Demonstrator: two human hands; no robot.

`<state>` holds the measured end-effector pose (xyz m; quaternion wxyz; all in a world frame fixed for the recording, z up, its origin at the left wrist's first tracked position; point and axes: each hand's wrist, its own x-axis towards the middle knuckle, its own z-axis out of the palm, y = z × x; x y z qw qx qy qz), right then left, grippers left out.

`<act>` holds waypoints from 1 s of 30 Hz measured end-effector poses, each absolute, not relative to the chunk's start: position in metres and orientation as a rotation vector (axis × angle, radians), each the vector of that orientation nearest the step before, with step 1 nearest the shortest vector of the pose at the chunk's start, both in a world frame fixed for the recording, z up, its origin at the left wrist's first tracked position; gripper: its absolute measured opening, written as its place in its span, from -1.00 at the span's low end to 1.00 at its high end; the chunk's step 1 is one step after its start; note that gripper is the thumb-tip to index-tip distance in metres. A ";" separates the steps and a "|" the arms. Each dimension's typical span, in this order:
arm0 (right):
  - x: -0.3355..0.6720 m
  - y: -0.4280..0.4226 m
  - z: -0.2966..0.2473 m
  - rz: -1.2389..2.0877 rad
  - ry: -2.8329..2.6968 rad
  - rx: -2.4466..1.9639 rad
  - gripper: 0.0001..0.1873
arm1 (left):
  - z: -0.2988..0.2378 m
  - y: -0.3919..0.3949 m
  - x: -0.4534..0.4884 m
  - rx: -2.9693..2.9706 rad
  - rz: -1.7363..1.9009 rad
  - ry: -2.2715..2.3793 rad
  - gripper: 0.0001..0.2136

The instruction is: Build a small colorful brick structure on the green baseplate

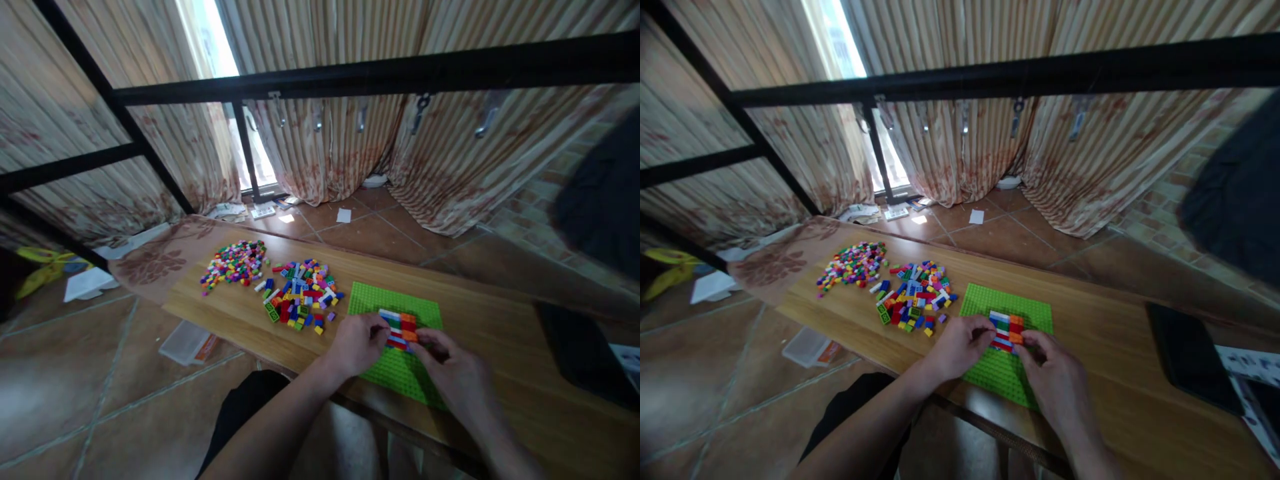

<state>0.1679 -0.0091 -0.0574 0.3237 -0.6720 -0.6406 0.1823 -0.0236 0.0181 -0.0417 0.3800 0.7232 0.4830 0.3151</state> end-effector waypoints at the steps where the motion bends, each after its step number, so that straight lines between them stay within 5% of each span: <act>1: 0.169 -0.009 -0.058 0.473 -1.692 -1.768 -0.64 | -0.041 0.018 -0.025 1.855 0.810 1.236 -0.79; 12: 0.175 -0.006 -0.054 0.434 -1.796 -1.747 -0.58 | -0.017 0.016 -0.130 1.536 1.096 1.794 -0.76; 17: 0.176 -0.009 -0.052 0.494 -1.655 -1.812 -0.55 | -0.013 0.002 -0.187 1.304 0.781 2.370 -0.65; 30: 0.167 -0.011 -0.049 0.538 -1.554 -1.681 -0.61 | -0.025 0.006 -0.194 1.381 0.541 2.266 -0.76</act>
